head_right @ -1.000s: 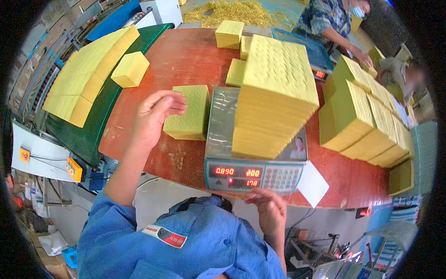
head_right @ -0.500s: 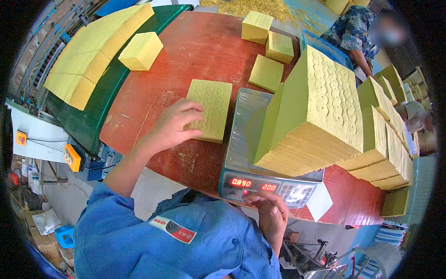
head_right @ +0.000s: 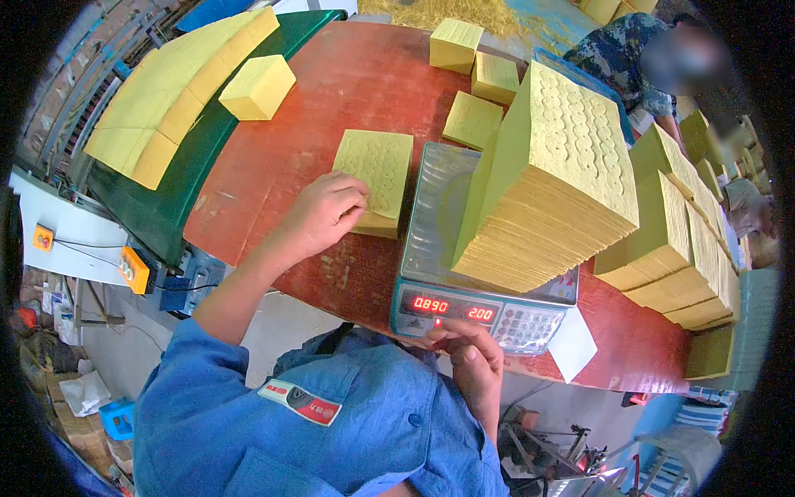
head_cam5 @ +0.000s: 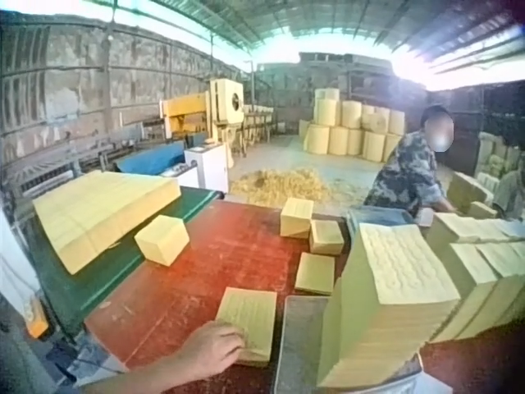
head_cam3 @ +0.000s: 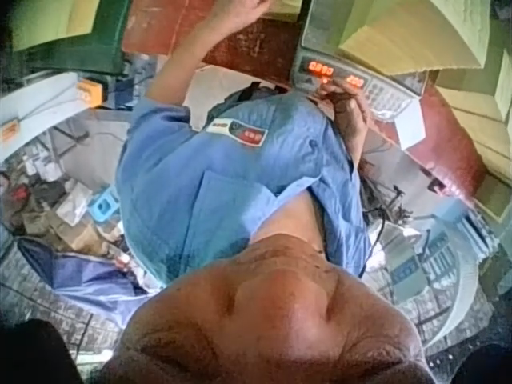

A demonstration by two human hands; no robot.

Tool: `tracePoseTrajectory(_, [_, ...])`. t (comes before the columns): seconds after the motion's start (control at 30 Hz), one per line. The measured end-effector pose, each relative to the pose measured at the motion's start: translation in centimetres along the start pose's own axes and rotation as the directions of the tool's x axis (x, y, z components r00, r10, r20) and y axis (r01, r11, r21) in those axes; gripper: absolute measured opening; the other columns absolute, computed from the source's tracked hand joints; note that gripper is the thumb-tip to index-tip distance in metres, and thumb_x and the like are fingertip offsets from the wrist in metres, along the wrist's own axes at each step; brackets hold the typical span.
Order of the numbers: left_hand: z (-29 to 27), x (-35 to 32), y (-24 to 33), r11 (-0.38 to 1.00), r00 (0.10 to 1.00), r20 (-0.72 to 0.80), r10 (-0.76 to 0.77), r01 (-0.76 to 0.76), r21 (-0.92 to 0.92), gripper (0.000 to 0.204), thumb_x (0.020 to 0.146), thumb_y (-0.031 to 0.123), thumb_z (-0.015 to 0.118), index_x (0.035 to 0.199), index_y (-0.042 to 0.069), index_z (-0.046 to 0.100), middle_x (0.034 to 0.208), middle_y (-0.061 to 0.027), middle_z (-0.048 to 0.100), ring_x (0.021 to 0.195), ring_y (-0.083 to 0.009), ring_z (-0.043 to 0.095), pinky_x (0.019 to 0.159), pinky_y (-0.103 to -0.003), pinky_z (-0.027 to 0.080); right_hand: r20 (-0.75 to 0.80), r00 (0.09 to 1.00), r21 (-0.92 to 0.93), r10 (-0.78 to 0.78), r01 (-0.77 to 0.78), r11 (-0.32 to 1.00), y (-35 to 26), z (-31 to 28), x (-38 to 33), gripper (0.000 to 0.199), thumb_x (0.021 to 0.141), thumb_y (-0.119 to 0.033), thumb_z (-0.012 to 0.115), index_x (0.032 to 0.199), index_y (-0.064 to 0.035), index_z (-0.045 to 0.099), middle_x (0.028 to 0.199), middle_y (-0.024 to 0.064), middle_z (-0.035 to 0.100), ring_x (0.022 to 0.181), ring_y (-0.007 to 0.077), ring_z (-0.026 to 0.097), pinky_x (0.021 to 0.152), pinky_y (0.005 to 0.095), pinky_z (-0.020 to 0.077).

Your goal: The person is weighing and adjusting stacks of yellow textured paper on a digital scale in a production facility.

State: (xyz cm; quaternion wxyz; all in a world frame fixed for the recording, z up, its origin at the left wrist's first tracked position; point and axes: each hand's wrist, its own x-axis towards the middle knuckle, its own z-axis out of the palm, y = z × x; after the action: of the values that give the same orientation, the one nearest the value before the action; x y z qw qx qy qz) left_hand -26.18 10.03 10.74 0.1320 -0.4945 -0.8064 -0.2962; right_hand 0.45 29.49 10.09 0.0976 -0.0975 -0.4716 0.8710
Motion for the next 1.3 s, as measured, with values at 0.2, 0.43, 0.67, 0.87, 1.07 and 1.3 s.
tracePoseTrajectory(0.2, [-2.3,-1.2,4.8,0.999,0.992,-0.119,-0.041,0.040,-0.006,0.009,0.074,0.001,0.067,0.078,0.001,0.059,0.103,-0.0111,0.065,0.089,-0.0306,0.060,0.077,-0.041,0.049,-0.015,0.968,-0.091,0.249,-0.250,0.964,0.2,2.8,3.8,0.042,0.097,-0.025,0.050,0.126,0.0057,0.053,0.108,0.0177,0.064,0.098,0.0276,0.064,0.086,0.0404,0.0514])
tracePoseTrajectory(0.43, [-1.3,-6.6,9.1,0.989,0.966,-0.219,-0.136,0.121,-0.080,0.013,0.080,0.003,0.067,0.093,0.000,0.064,0.117,-0.0141,0.062,0.104,-0.0322,0.060,0.090,-0.040,0.047,0.097,0.962,-0.320,0.254,-0.211,0.924,1.5,6.0,9.4,0.043,0.097,-0.016,0.045,0.135,0.0050,0.040,0.104,0.0180,0.065,0.079,0.0234,0.069,0.060,0.0299,0.0540])
tracePoseTrajectory(0.67, [-1.1,-8.9,7.2,-0.145,0.540,0.340,-0.770,0.371,-0.917,0.029,0.095,0.017,0.057,0.116,-0.003,0.060,0.113,-0.0095,0.064,0.103,-0.0166,0.060,0.090,-0.031,0.048,0.213,0.971,-0.458,0.107,0.003,0.889,-0.4,7.4,7.5,0.046,0.092,0.001,0.049,0.137,0.0018,0.038,0.093,0.0111,0.063,0.068,0.0156,0.065,0.054,0.0266,0.0517])
tracePoseTrajectory(0.87, [-8.5,3.8,13.4,0.182,0.787,0.085,-0.612,0.244,-0.953,0.025,0.096,0.017,0.054,0.110,-0.002,0.062,0.104,-0.0067,0.065,0.094,-0.0110,0.061,0.079,-0.027,0.049,0.265,0.890,-0.681,-0.371,0.445,0.581,-12.7,7.8,6.0,0.026,0.092,-0.001,0.055,0.117,0.0016,0.059,0.089,0.0066,0.064,0.069,0.0093,0.062,0.057,0.0249,0.0495])
tracePoseTrajectory(1.07, [-7.9,19.1,12.8,0.423,0.914,0.094,-0.395,0.272,-0.864,0.021,0.092,0.023,0.060,0.081,0.006,0.063,0.068,0.0000,0.060,0.057,-0.0075,0.053,0.051,-0.023,0.041,0.106,0.779,-0.730,-0.618,0.483,0.483,-23.2,5.0,10.4,0.034,0.087,-0.004,0.061,0.120,0.0039,0.059,0.072,0.0028,0.062,0.060,0.0072,0.054,0.054,0.0222,0.0447])
tracePoseTrajectory(1.3, [-4.2,20.8,12.4,0.577,0.899,0.299,-0.321,0.436,-0.691,0.023,0.091,0.029,0.063,0.077,0.011,0.061,0.065,0.0029,0.054,0.055,-0.0070,0.045,0.051,-0.024,0.033,0.034,0.865,-0.734,-0.500,0.361,0.575,-22.9,0.6,11.4,0.042,0.085,-0.005,0.064,0.125,0.0050,0.054,0.072,0.0033,0.060,0.062,0.0081,0.054,0.056,0.0240,0.0464])
